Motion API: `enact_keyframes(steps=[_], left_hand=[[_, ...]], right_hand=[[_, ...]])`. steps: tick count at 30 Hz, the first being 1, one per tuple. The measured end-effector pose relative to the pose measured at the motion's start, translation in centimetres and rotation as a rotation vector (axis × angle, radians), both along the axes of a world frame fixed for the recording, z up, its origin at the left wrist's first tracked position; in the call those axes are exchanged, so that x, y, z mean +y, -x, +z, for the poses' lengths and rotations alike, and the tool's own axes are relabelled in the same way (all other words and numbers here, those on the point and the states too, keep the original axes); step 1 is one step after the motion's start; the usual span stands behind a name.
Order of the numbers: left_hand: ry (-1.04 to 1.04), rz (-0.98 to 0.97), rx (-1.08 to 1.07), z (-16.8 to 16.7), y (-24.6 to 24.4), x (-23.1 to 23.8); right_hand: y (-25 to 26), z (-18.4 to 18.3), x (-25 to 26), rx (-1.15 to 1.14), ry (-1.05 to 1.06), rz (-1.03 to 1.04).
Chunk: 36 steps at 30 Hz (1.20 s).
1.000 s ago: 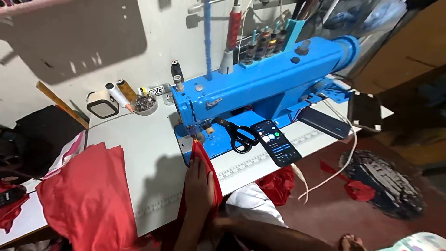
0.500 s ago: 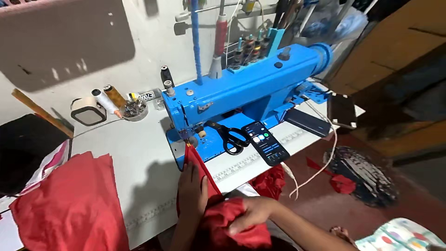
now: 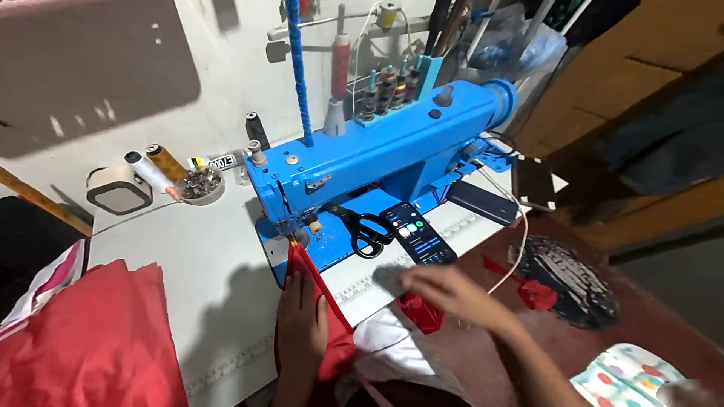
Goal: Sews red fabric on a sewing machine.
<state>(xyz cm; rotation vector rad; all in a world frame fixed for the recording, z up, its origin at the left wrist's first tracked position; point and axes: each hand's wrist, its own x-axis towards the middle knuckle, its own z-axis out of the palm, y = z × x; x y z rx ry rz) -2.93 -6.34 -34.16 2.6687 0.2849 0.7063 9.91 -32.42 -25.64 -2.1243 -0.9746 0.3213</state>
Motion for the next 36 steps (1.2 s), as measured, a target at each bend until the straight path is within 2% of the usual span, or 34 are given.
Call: enact_keyframes(steps=[2, 5, 8, 15, 19, 22, 27, 31, 36], left_hand=[[0.005, -0.008, -0.005, 0.0, 0.0, 0.1], [0.007, -0.012, -0.01, 0.0, 0.0, 0.2], [0.008, -0.013, -0.004, 0.1, 0.2, 0.3], [-0.017, -0.02, -0.01, 0.1, 0.1, 0.5], [0.009, -0.007, -0.009, 0.6, 0.2, 0.2], [0.064, 0.047, -0.035, 1.4, -0.5, -0.2], [0.06, 0.099, -0.059, 0.7, -1.8, 0.0], [0.032, 0.061, 0.009, 0.7, -1.3, 0.8], [0.006, 0.018, 0.028, 0.9, -1.1, 1.5]], right_hand=[[-4.0, -0.5, -1.1, -0.216, 0.008, -0.261], [-8.2, -2.6, -1.9, -0.25, 0.153, -0.426], [-9.5, -3.5, -1.4, -0.242, 0.256, -0.428], [-10.1, -3.7, -1.0, -0.279, 0.316, -0.419], [-9.0, -3.4, -0.6, -0.338, 0.234, -0.423], [-6.4, -2.3, 2.0, -0.407, 0.072, -0.323], [-2.9, -3.1, 8.7, -0.393, -0.047, 0.103], [-3.0, -4.1, 13.2, -0.449, -0.027, 0.189], [-4.2, -4.8, 16.3, -0.453, 0.078, 0.213]])
